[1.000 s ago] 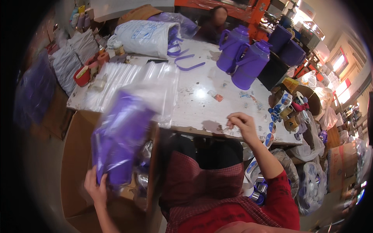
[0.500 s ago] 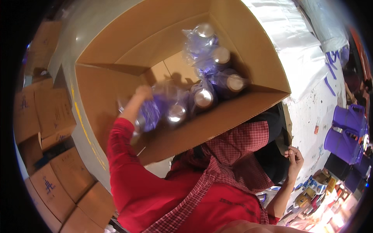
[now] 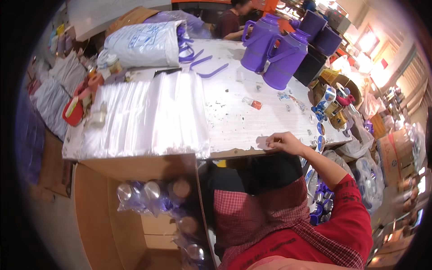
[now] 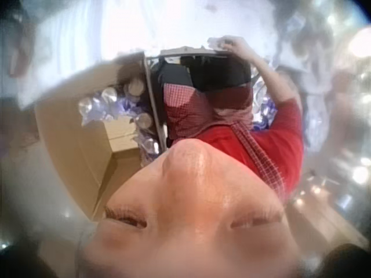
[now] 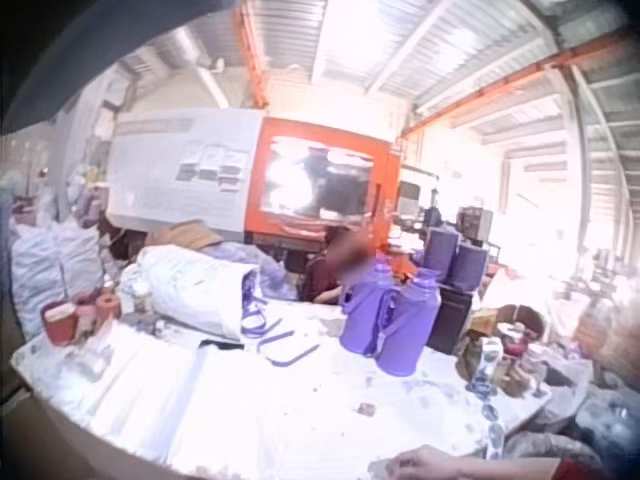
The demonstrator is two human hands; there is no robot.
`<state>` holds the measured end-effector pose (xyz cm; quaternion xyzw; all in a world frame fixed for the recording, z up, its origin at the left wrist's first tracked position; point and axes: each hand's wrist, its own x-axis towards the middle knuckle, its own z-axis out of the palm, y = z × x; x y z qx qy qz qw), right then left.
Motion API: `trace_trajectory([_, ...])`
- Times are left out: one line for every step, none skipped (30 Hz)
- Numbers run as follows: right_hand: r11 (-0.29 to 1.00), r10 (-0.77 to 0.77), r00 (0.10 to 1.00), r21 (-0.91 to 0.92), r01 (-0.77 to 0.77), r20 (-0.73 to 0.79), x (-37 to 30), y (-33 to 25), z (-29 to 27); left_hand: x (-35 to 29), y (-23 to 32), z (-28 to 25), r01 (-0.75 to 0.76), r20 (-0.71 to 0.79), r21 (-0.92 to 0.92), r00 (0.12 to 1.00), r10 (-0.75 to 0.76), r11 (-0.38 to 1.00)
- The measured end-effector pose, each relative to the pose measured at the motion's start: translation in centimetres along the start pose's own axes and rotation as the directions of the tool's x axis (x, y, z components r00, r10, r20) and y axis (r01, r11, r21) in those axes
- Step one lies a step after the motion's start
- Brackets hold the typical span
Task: The person assembles purple water bottles by inserting stainless steel inner containers, applying circular stickers, and wrapping each unit in bubble wrap before placing them into a cardboard box. The person repeats this sequence for multiple bottles.
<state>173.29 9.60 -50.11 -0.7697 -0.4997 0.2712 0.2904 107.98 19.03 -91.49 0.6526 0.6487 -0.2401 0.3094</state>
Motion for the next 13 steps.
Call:
trace_trajectory([0.998, 0.034, 0.995, 0.054, -0.029, -0.094, 0.7, 1.5, -0.5, 0.3, 0.0, -0.3, 0.009, -0.002, 0.002, 1.0, -0.009, 1.0])
trace_trajectory([0.999, 0.018, 0.98, -0.022, -0.023, -0.198, 1.5, 2.9, -1.1, 0.8, 0.1, -0.9, 0.02, -0.009, 0.001, 1.0, -0.02, 1.0])
trace_trajectory([0.995, 0.024, 0.961, -0.088, -0.05, -0.275, 2.8, 4.2, -1.7, 0.8, 0.0, -1.0, 0.028, -0.018, -0.003, 0.999, -0.028, 1.0])
trace_trajectory([0.989, 0.013, 0.933, -0.132, -0.065, -0.359, 4.7, 5.3, -2.4, 0.8, -0.3, -1.1, 0.033, -0.027, -0.01, 0.999, -0.033, 0.999])
trace_trajectory([0.983, -0.016, 0.91, -0.174, -0.062, -0.415, 6.4, 6.1, -3.9, 0.4, -0.7, -1.4, 0.041, -0.041, -0.022, 0.998, -0.042, 0.999])
trace_trajectory([0.925, -0.122, 0.889, -0.376, -0.06, -0.442, 8.4, 6.9, -6.4, 0.1, -0.9, -1.8, 0.048, -0.056, -0.041, 0.997, -0.05, 0.998])
trace_trajectory([0.91, -0.185, 0.832, -0.41, -0.055, -0.522, 10.8, 7.2, -9.1, -0.7, -1.0, -1.9, 0.061, -0.074, -0.063, 0.995, -0.066, 0.996])
trace_trajectory([0.846, -0.333, 0.758, -0.532, -0.022, -0.561, 14.5, 6.6, -12.5, -2.7, -1.8, -1.4, 0.09, -0.084, -0.087, 0.992, -0.098, 0.992])
trace_trajectory([0.747, -0.483, 0.683, -0.664, -0.006, -0.549, 16.9, 5.7, -16.7, -5.8, -2.6, 0.1, 0.134, -0.089, -0.108, 0.986, -0.144, 0.985])
trace_trajectory([0.616, -0.592, 0.626, -0.785, -0.055, -0.508, 19.2, 4.3, -20.4, -8.4, -3.2, 1.3, 0.158, -0.097, -0.086, 0.981, -0.166, 0.984])
trace_trajectory([0.412, -0.656, 0.61, -0.888, -0.203, -0.444, 21.1, 2.9, -23.6, -11.2, -3.8, 2.1, 0.185, -0.105, -0.02, 0.977, -0.186, 0.983])
trace_trajectory([0.107, -0.674, 0.647, -0.914, -0.39, -0.356, 22.1, 2.1, -26.5, -13.5, -3.9, 2.2, 0.197, -0.121, 0.053, 0.974, -0.19, 0.979])
trace_trajectory([-0.143, -0.666, 0.689, -0.858, -0.493, -0.285, 22.1, 1.8, -29.5, -14.9, -3.1, 1.5, 0.197, -0.163, 0.11, 0.971, -0.178, 0.974])
